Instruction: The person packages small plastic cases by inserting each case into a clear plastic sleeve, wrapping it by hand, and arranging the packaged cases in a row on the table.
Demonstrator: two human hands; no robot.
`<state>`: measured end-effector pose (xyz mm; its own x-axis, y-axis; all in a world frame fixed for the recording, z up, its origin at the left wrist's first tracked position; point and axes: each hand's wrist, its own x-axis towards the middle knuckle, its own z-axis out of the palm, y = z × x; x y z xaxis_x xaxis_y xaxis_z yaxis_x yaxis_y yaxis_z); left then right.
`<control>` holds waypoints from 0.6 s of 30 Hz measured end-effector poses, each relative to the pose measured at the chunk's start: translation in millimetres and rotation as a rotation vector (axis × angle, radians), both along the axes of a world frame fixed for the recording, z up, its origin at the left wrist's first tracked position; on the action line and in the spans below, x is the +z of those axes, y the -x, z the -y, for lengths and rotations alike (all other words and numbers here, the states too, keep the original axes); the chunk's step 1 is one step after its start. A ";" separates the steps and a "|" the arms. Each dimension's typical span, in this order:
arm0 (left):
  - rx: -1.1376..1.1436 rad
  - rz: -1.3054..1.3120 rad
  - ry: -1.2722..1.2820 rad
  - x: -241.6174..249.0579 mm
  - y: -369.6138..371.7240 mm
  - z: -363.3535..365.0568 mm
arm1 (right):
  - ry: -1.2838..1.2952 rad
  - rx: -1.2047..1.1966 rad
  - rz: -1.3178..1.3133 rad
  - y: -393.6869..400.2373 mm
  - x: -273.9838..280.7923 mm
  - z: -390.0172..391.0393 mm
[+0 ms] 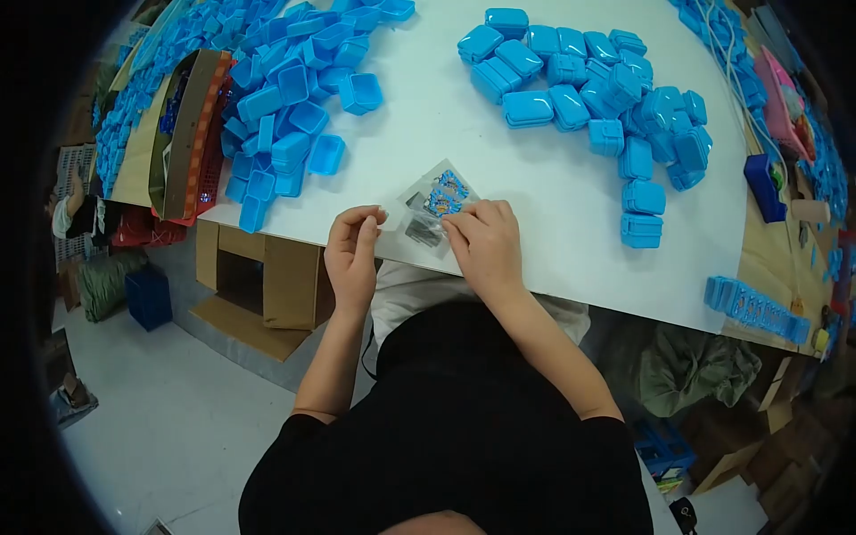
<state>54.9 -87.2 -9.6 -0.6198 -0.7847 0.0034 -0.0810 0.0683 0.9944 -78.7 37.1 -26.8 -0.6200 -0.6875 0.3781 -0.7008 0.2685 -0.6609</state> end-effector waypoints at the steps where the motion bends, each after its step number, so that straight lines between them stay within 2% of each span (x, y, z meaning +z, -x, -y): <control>1: -0.030 0.029 0.029 0.2 -0.3 1.5 | 0.001 -0.011 0.017 0.6 0.3 0.6; 2: -0.040 0.018 0.030 2.6 1.5 1.4 | 0.036 -0.026 0.092 0.6 -0.5 1.6; 4: -0.087 -0.099 -0.229 12.5 11.7 -9.2 | 0.063 -0.087 0.130 4.3 8.4 -2.5; 6: -0.155 -0.204 -0.498 22.7 25.4 -25.7 | 0.247 -0.123 0.153 5.9 28.0 -11.1; 8: -0.186 -0.187 -0.573 33.2 39.8 -40.3 | 0.190 0.046 -0.055 9.2 39.1 -22.1; 9: -0.185 -0.156 -0.635 39.2 49.0 -44.9 | 0.198 0.022 -0.082 15.1 42.1 -33.0; 11: -0.180 -0.113 -0.748 48.9 76.6 -49.9 | 0.151 -0.198 -0.191 47.3 45.8 -65.0; 13: -0.227 -0.140 -0.695 40.5 93.2 -51.8 | 0.024 -0.521 -0.292 92.3 53.2 -106.5; 14: -0.244 -0.135 -0.653 30.6 95.8 -51.6 | -0.141 -0.587 -0.285 110.6 56.7 -123.5; 16: -0.271 -0.112 -0.567 18.7 100.7 -54.2 | -0.212 -0.502 -0.111 134.5 47.0 -143.9; 18: -0.182 -0.197 -0.289 26.2 115.7 -63.5 | -0.258 -0.518 -0.064 140.5 47.3 -146.3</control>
<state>-60.8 -23.7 16.6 -0.7585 -0.6479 -0.0693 0.1007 -0.2216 0.9699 -219.2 183.4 20.4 -0.8815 -0.3752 0.2866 -0.4714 0.7340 -0.4889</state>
